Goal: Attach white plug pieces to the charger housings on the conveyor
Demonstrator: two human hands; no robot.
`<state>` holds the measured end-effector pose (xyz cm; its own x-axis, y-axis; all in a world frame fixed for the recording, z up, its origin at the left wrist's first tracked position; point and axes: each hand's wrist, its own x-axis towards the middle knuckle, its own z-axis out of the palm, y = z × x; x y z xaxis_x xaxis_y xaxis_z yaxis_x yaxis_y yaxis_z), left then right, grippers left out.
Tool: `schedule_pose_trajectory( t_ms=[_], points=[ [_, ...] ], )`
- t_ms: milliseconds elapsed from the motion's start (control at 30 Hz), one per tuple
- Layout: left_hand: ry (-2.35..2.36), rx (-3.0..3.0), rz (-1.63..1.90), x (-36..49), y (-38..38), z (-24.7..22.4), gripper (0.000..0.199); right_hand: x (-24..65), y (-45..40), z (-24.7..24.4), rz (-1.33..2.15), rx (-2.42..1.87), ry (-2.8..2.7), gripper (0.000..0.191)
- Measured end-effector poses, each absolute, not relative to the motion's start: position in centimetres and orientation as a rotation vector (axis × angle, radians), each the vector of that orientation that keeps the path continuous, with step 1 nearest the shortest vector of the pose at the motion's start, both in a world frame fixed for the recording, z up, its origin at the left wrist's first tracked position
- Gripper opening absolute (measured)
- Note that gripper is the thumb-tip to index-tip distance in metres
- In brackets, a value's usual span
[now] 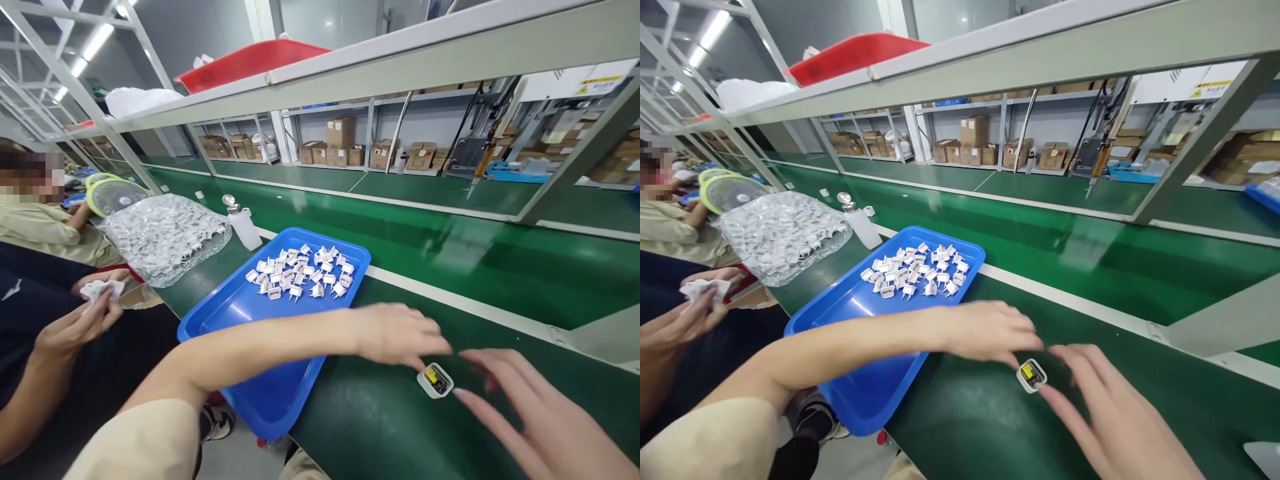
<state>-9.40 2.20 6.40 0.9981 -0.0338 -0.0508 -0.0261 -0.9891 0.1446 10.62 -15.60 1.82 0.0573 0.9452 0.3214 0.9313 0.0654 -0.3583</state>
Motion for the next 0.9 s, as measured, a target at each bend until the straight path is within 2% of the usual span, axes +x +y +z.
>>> schedule_pose_trajectory(
  t_ms=[67, 133, 233, 333, 467, 567, 667, 767, 833, 900],
  points=[
    [0.396, 3.061, -0.033, -13.0, 4.4, 7.2, 0.023, 9.2, -15.0, 1.6, 0.230, -1.792, -2.005, 0.052],
    [0.676, 3.090, -0.012, -16.0, 6.6, 7.1, 0.021, 8.6, -14.8, 0.4, 0.316, -1.720, -2.082, 0.049],
    [0.869, 3.103, -0.034, -17.8, 8.5, 5.5, 0.024, 8.7, -14.8, -1.9, 0.325, -1.566, -2.089, 0.035],
    [0.911, 3.074, -0.030, -17.5, 8.7, 3.9, 0.013, 9.4, -15.0, -2.4, 0.374, -1.415, -2.095, 0.028],
    [0.929, 3.010, 0.081, -17.6, 6.8, 4.7, 0.015, 11.1, -15.3, -1.0, 0.530, -1.334, -2.142, 0.036],
    [0.872, 2.966, 0.401, -18.9, 3.1, 6.3, 0.015, 11.8, -15.4, -0.5, 0.652, -1.375, -2.035, 0.037],
    [0.815, 2.777, 0.820, -19.2, -2.9, 6.4, 0.007, 11.5, -15.5, -1.1, 0.773, -1.374, -1.981, 0.057],
    [0.792, 2.493, 0.977, -17.5, -8.4, 4.4, 0.019, 11.1, -15.7, -1.6, 0.764, -1.292, -1.990, 0.070],
    [0.734, 2.300, 1.021, -15.5, -10.5, 2.7, 0.022, 10.9, -15.8, -1.5, 0.652, -1.207, -1.980, 0.067],
    [0.646, 2.170, 0.972, -13.6, -11.4, 1.4, 0.024, 10.8, -15.9, -1.2, 0.566, -1.091, -1.982, 0.053]
  ],
)
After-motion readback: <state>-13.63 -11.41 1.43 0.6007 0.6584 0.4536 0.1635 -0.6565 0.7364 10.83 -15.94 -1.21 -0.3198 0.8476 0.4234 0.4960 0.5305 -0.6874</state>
